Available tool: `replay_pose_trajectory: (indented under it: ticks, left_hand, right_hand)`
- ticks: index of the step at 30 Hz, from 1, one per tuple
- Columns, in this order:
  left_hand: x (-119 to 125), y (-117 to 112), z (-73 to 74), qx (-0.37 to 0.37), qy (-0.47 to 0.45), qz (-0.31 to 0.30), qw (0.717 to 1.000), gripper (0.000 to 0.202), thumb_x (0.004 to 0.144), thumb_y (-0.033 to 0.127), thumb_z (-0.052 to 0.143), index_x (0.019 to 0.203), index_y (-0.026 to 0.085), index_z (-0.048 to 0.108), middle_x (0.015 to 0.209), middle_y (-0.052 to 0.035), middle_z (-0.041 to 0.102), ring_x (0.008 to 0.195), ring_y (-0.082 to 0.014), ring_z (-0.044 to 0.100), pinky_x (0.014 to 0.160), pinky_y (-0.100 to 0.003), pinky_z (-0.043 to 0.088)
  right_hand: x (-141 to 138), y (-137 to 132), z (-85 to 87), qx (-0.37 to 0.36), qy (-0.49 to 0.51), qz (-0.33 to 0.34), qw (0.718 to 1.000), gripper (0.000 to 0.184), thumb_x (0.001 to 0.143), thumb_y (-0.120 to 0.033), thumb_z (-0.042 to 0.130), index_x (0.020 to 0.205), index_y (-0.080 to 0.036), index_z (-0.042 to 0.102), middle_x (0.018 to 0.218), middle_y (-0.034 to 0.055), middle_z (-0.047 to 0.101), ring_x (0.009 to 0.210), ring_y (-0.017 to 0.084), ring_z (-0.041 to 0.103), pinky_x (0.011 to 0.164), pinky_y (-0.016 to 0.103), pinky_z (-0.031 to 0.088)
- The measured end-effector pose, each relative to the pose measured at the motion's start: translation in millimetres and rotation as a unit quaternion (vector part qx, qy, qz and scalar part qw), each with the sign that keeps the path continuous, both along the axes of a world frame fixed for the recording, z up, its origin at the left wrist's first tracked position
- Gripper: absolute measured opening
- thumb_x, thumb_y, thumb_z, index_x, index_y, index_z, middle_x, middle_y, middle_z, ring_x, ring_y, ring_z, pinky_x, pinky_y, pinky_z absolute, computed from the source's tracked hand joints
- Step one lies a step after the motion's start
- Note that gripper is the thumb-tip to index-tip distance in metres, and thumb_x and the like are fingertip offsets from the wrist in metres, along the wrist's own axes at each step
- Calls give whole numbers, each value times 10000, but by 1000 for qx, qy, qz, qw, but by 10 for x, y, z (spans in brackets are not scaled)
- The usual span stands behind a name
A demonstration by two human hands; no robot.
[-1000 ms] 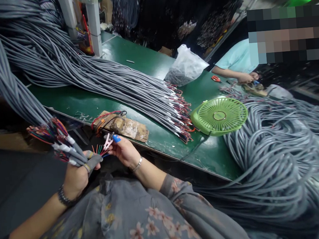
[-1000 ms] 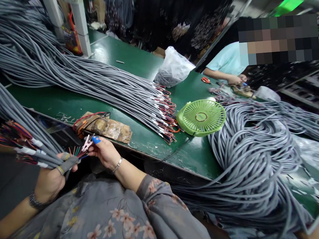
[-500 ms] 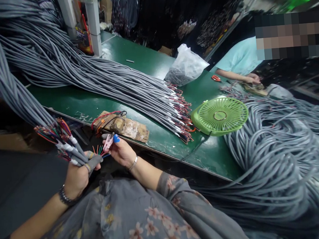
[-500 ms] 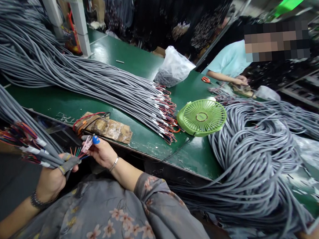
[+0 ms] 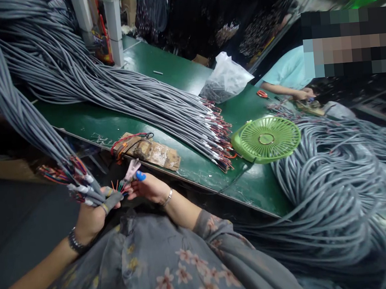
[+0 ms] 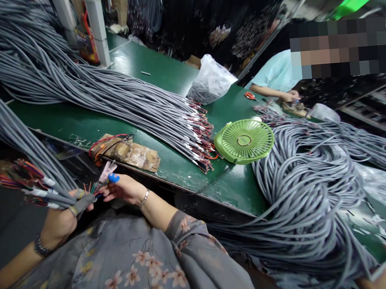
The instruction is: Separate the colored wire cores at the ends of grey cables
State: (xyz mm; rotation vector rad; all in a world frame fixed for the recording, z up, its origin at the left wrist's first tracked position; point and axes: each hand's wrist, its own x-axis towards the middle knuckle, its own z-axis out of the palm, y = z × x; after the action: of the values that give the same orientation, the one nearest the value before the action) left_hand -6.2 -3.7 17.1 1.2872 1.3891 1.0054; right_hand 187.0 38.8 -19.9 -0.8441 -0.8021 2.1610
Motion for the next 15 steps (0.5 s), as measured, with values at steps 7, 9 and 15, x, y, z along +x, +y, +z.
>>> replay_pose_trajectory:
  ticks: [7, 9, 15]
  left_hand:
    - [-36, 3, -40, -6, 39, -65, 997, 435, 664, 682, 840, 576, 270, 734, 584, -37, 737, 611, -259, 691, 643, -355, 602]
    - [-21, 25, -56, -22, 45, -90, 995, 379, 622, 618, 880, 585, 271, 731, 601, -27, 753, 621, -264, 700, 637, -357, 616]
    - [-10, 43, -34, -26, 24, -92, 995, 310, 634, 498, 869, 541, 248, 712, 585, -15, 746, 646, -256, 716, 661, -348, 628]
  right_hand:
    - [-116, -131, 80, 66, -88, -57, 992, 514, 543, -488, 1069, 728, -182, 699, 708, -41, 691, 650, 105, 590, 702, 254, 511]
    - [-164, -174, 83, 94, -101, -58, 989, 488, 579, -493, 1053, 734, -188, 704, 717, -39, 682, 674, 125, 600, 717, 272, 520]
    - [-145, -246, 42, 154, -122, -65, 978, 463, 666, -567, 990, 818, -201, 752, 787, -18, 701, 755, 167, 646, 780, 313, 552]
